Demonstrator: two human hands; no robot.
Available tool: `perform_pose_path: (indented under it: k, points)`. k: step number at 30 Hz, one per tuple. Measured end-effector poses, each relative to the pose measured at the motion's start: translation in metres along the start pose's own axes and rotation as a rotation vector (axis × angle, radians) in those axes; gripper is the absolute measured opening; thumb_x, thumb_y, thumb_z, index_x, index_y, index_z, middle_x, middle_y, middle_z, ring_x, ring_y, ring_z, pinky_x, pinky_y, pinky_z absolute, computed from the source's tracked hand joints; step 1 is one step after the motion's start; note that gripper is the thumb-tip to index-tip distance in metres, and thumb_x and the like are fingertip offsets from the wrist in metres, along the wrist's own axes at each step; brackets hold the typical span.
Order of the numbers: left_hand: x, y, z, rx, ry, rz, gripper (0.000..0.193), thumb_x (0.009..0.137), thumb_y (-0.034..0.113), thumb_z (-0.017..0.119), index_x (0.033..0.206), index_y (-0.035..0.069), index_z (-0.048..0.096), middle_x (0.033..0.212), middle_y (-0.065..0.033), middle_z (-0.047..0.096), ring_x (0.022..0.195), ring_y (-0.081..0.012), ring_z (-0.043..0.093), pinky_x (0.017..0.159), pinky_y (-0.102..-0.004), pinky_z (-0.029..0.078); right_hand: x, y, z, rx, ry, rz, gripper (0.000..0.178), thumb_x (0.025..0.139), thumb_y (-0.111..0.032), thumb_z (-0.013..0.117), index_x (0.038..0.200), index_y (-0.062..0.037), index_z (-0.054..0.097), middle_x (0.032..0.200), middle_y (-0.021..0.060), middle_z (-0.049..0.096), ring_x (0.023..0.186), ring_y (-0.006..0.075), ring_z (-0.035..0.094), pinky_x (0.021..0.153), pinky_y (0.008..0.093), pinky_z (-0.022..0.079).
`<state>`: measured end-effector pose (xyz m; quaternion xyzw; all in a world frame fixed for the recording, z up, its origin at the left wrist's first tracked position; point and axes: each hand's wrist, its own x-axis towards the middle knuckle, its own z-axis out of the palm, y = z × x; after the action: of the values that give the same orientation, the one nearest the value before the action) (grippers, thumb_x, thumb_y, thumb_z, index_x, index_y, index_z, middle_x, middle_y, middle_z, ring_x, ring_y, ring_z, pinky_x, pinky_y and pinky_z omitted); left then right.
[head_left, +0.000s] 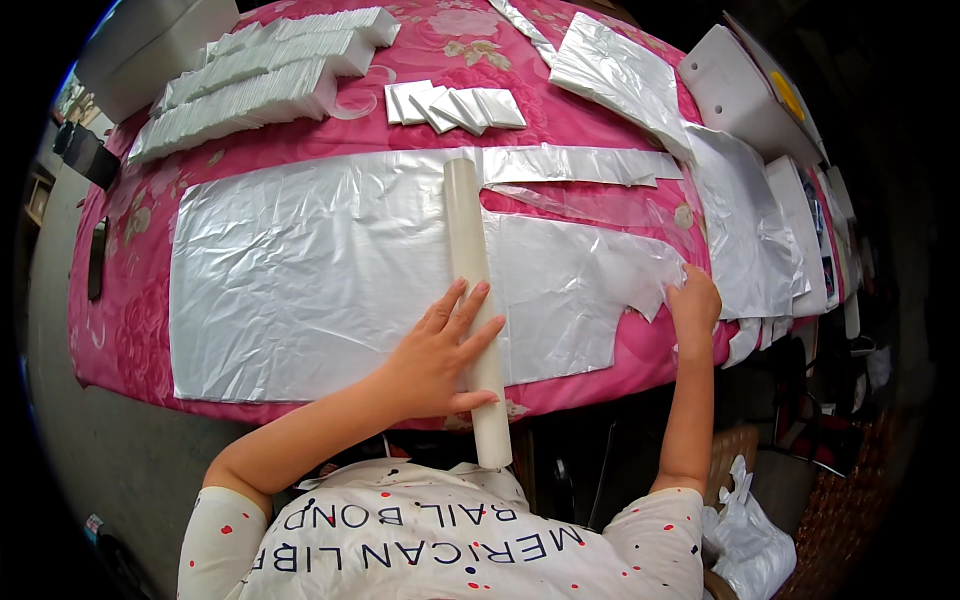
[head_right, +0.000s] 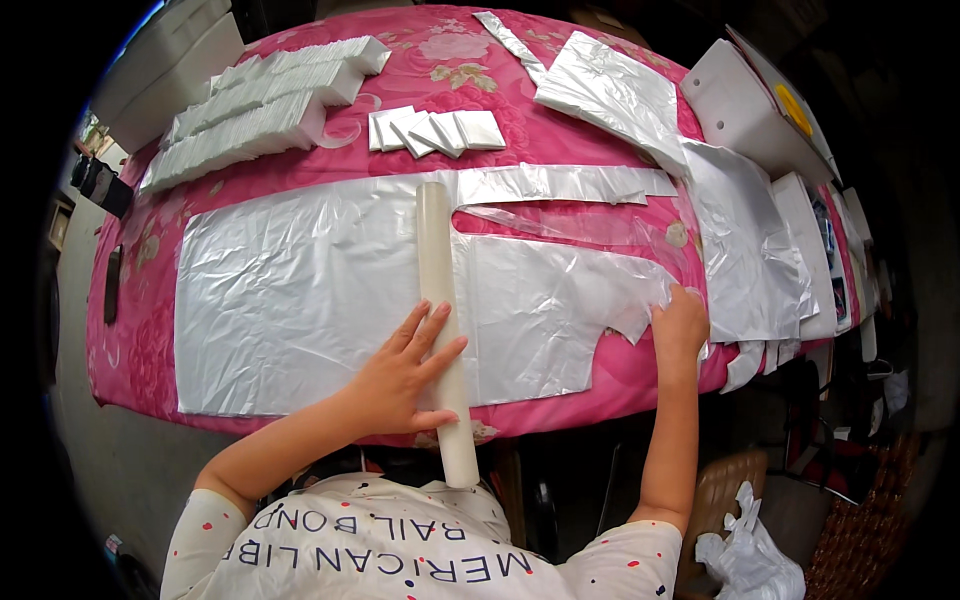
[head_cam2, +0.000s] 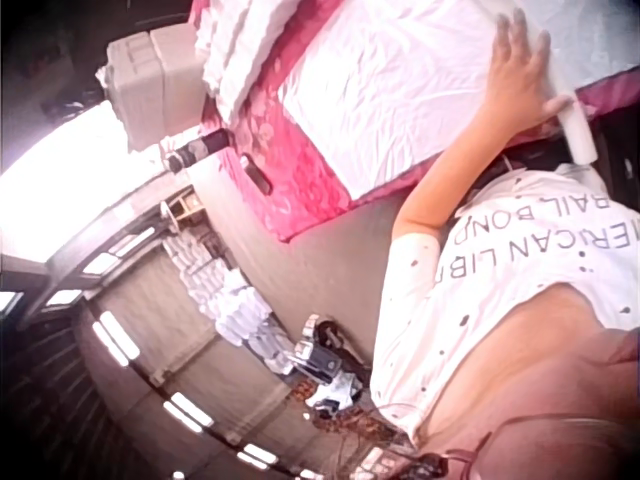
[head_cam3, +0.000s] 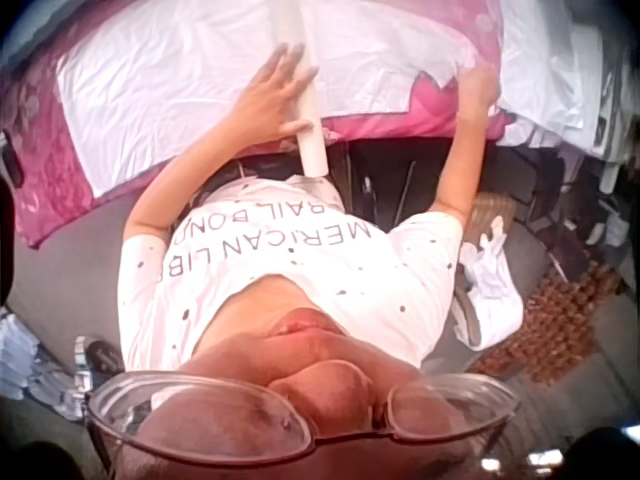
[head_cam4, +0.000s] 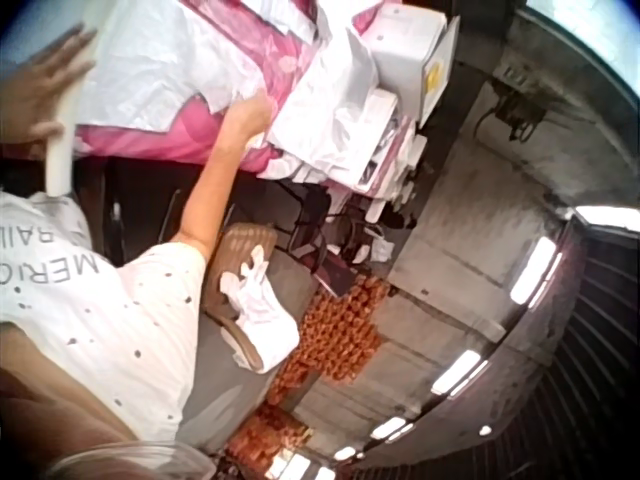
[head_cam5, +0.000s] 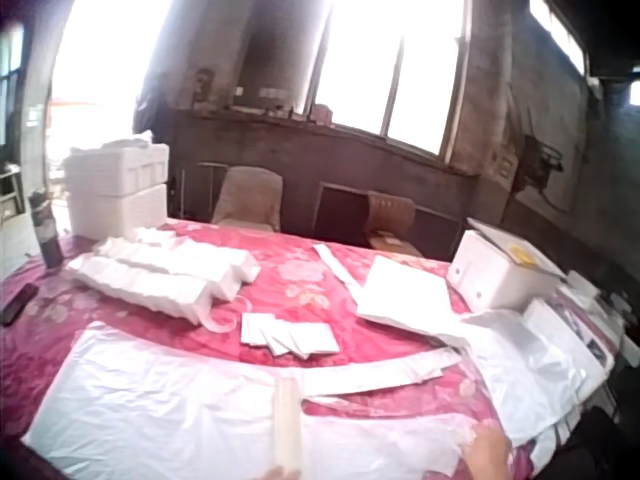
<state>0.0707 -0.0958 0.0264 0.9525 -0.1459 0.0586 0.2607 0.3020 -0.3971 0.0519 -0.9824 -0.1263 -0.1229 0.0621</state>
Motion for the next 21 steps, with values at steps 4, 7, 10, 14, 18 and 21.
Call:
perform_pose_path:
  k: [4,7,10,14,18,21]
  points:
    - [-0.001,-0.002,0.001,-0.031,0.049,0.006,0.074,0.075,0.048,0.062,0.13,0.004,0.04,0.144,-0.0244,0.019,0.133,-0.0432,0.017,0.106,-0.0471,0.024,-0.022,-0.055,-0.029,0.95,-0.48,0.169,0.045,0.074,-0.001,0.067,0.116,0.0031,0.053,0.093,0.0072,0.061,0.07,0.0112,0.059,0.064,0.0236,0.048]
    - [-0.004,0.002,-0.007,-0.341,0.16,0.022,0.066,0.079,0.031,0.065,0.132,0.003,0.038,0.141,-0.0223,0.028,0.129,-0.0356,0.031,0.103,-0.0432,0.031,-0.055,-0.106,-0.043,1.292,-0.707,0.082,0.049,0.076,0.003,0.065,0.122,0.004,0.049,0.104,0.0058,0.058,0.074,0.0061,0.058,0.065,0.0171,0.047]
    - [-0.006,0.018,-0.011,-1.27,0.11,-0.371,0.058,0.083,0.014,0.062,0.133,0.002,0.036,0.135,-0.0166,0.037,0.119,-0.0233,0.044,0.098,-0.0366,0.038,-0.087,-0.147,-0.048,1.337,-0.921,-0.118,0.046,0.08,-0.002,0.063,0.124,0.0001,0.049,0.112,0.0076,0.055,0.086,0.0097,0.058,0.067,0.023,0.05]
    - [-0.001,0.009,-0.022,-1.548,0.097,-0.63,0.04,0.088,0.011,0.058,0.122,-0.003,0.045,0.11,-0.0085,0.056,0.098,-0.0134,0.055,0.087,-0.0303,0.045,-0.107,-0.182,-0.058,1.016,-0.701,-0.641,0.037,0.078,-0.007,0.065,0.113,0.0008,0.056,0.113,0.016,0.055,0.09,0.0253,0.06,0.067,0.032,0.051]
    - [-0.005,0.003,-0.024,-1.596,0.143,-0.716,0.028,0.088,0.01,0.059,0.111,-0.005,0.053,0.092,-0.0082,0.063,0.084,-0.0113,0.06,0.073,-0.024,0.05,-0.11,-0.186,-0.053,0.779,-0.268,-0.711,0.038,0.072,-0.012,0.07,0.107,-0.0013,0.057,0.104,0.0166,0.057,0.085,0.0289,0.059,0.067,0.0338,0.049]
    - [-0.011,-0.002,-0.015,-1.548,0.103,-0.669,0.023,0.087,0.009,0.058,0.105,-0.005,0.056,0.092,-0.0087,0.064,0.082,-0.0117,0.062,0.073,-0.0243,0.05,-0.108,-0.195,-0.053,0.566,0.077,-0.603,0.045,0.068,-0.014,0.074,0.108,-0.0033,0.055,0.091,0.0119,0.061,0.079,0.0258,0.06,0.068,0.0327,0.049]
